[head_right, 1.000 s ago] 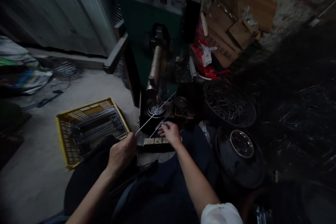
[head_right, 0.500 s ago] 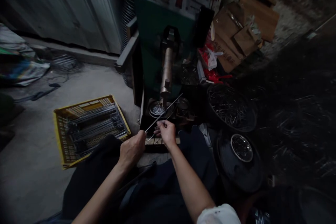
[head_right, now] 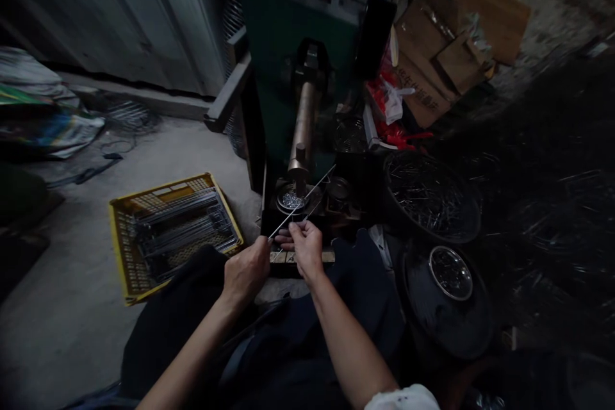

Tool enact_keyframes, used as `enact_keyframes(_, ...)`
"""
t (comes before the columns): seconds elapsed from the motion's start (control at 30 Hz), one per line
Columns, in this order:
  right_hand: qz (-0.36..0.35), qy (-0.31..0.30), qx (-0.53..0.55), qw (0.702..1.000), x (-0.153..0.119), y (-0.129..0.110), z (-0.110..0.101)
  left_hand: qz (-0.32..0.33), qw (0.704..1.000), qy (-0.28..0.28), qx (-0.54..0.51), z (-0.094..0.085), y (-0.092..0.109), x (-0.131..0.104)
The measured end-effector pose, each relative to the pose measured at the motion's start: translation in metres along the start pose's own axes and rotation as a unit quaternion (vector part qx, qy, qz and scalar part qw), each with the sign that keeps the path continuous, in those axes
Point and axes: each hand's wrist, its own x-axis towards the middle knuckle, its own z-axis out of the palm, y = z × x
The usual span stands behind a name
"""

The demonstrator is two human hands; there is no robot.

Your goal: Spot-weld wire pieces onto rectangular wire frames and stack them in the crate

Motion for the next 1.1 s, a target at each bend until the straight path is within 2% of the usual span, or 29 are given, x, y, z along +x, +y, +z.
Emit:
enact_keyframes(0.2, 0.004, -0.022, 0.031, 0.999, 0.0, -0.004, -0.001, 0.009, 1.0, -0.01, -0.007, 0.007, 0.006, 0.001)
enact_keyframes(0.33, 0.005, -0.012, 0.044, 0.999, -0.001, -0.006, 0.0, 0.009, 1.0, -0.014, -0.015, 0.01, 0.007, 0.003)
enact_keyframes(0.77, -0.006, 0.016, 0.019, 1.0, 0.002, -0.01, 0.002, 0.021, 0.999, -0.022, -0.041, -0.001, 0.009, 0.017)
enact_keyframes(1.1, -0.047, 0.047, -0.004, 0.998, 0.013, -0.019, 0.007, 0.03, 0.998, -0.009, -0.047, -0.004, 0.009, 0.031)
